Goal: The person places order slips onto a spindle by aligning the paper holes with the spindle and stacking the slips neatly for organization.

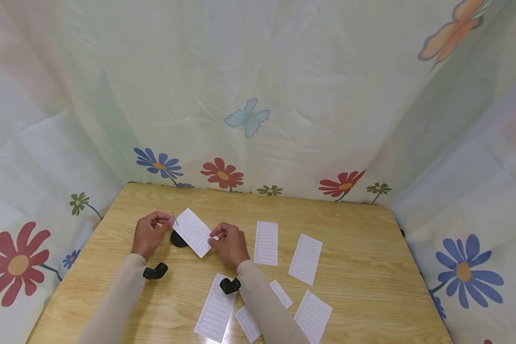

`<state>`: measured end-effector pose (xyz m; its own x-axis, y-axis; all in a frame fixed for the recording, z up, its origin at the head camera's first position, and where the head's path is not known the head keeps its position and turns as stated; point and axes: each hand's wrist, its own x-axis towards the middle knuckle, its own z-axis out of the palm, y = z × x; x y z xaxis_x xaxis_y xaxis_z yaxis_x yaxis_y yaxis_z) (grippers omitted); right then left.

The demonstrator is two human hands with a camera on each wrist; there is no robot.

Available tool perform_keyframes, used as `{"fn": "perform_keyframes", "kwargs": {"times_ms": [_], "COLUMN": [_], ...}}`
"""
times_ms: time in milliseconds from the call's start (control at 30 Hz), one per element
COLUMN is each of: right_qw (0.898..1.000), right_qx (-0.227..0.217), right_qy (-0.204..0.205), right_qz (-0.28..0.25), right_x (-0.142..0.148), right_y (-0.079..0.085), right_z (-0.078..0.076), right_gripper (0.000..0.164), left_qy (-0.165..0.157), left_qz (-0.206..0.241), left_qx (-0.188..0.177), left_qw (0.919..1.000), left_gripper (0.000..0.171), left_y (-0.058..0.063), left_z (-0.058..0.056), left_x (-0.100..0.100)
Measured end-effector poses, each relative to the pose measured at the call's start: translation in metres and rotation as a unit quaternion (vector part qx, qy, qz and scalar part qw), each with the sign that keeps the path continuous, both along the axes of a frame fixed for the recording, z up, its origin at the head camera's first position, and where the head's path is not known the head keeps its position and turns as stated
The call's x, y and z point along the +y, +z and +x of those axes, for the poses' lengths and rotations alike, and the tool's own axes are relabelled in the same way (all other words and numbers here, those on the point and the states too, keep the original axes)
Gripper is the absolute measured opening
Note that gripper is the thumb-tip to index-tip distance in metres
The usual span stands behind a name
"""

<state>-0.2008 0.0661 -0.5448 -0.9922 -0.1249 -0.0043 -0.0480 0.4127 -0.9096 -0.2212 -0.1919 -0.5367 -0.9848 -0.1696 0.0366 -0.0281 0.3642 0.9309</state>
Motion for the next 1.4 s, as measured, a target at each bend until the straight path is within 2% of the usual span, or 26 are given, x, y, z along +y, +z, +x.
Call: {"fn": "perform_keyframes", "kwargs": {"times_ms": [233, 467, 733, 1100, 1400], "right_qw": [1.0, 0.998, 0.993, 0.987, 0.982], "right_qx": [0.011, 0.021, 0.04, 0.053, 0.054], "right_qy": [0.0, -0.01, -0.017, -0.02, -0.028], "right_qz": [0.021, 0.053, 0.108, 0.151, 0.181], "right_x": [0.001, -0.001, -0.004, -0.006, -0.01], "right_y": [-0.01, -0.017, -0.025, -0.025, -0.02], "right_z": [0.0, 0.001, 0.001, 0.001, 0.002], "right_gripper": [0.009, 0.011, 0.012, 0.014, 0.017], "left_qy": [-0.005, 0.0, 0.02, 0.032, 0.028], "left_qz": [-0.016, -0.023, -0.076, -0.122, -0.184], "left_qx": [-0.001, -0.004, -0.014, -0.009, 0.012], "left_qw": [0.9999, 0.9997, 0.9968, 0.992, 0.9825], "left_gripper": [0.015, 0.014, 0.012, 0.009, 0.007], "left_y": [-0.011, -0.016, -0.025, -0.034, -0.031], "left_z": [-0.001, -0.001, -0.001, -0.003, -0.004], "left_x": [0.0, 0.003, 0.006, 0.009, 0.012]}}
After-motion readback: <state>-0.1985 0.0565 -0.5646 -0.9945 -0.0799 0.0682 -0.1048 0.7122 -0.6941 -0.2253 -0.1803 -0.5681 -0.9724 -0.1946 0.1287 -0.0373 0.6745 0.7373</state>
